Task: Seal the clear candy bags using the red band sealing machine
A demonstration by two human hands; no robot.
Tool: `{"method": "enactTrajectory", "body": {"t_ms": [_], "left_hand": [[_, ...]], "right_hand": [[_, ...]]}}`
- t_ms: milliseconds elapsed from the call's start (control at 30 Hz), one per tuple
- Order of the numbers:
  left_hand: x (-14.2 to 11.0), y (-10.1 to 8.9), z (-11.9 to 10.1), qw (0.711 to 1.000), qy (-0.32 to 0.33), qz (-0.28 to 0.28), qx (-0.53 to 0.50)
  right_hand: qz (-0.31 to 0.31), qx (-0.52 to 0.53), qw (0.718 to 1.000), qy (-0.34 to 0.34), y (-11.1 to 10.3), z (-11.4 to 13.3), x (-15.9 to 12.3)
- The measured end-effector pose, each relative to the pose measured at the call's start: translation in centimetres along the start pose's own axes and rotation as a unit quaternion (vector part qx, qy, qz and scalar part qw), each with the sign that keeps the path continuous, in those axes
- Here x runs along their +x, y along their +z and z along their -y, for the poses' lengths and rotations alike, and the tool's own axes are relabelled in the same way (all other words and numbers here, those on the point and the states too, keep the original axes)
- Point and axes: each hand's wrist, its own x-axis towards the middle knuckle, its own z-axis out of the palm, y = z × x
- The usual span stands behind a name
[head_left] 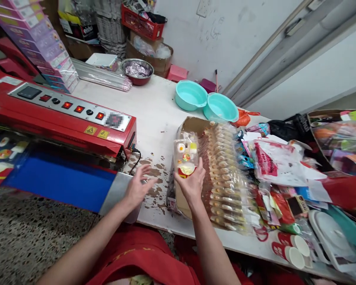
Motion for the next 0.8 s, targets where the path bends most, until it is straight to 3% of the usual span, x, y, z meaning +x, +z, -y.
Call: {"method": "enactTrajectory", "body": {"t_ms": [67, 133, 200, 267, 333, 400, 500, 567, 633, 800], "left_hand": [[0.7, 1.7, -0.9, 0.985, -0.055, 0.082, -0.141], [1.1, 2.1, -1.5, 0.959, -0.085, 0.117, -0.243], [1.1, 1.2, -1.8, 0.949, -0.099, 0.117, -0.276], [0.6, -0.6, -1.7, 0.95, -0.119, 0.123, -0.261], [-0.2, -2.8, -1.3, 0.95, -0.142, 0.151, -0.232], [-1.0, -4.7, -0.7, 0.946, -0.16, 0.186, -0.21], [-2.3, -6.8, 0.3, 0.937, -0.184, 0.216, -0.202], [-2.9, -7.5, 0.8, 0.935, -0.197, 0.209, -0.209], [-3.2, -7.8, 0.8, 0.937, -0.204, 0.174, -0.222], [-1.5, -8.2, -0.2, 0.949, -0.19, 0.0, -0.252]], "right_hand": [[0.02, 0.028, 0.998, -0.058, -0.4, 1.8, -3.1], [0.056, 0.07, 0.992, -0.088, -0.2, 2.8, -5.0], [0.092, 0.144, 0.983, -0.072, 0.2, 3.3, -4.9], [0.129, 0.244, 0.961, -0.025, 0.2, 3.7, -3.2], [0.19, 0.341, 0.921, 0.001, 0.0, 4.1, -0.5], [0.294, 0.401, 0.867, -0.009, -0.2, 4.8, 1.9], [0.446, 0.411, 0.795, -0.012, 0.3, 6.1, 3.4], [0.489, 0.394, 0.778, 0.011, 1.3, 6.7, 3.1], [0.488, 0.389, 0.78, 0.039, 2.4, 7.2, 2.3], [0.466, 0.397, 0.789, 0.058, 4.6, 8.3, 0.1]]}}
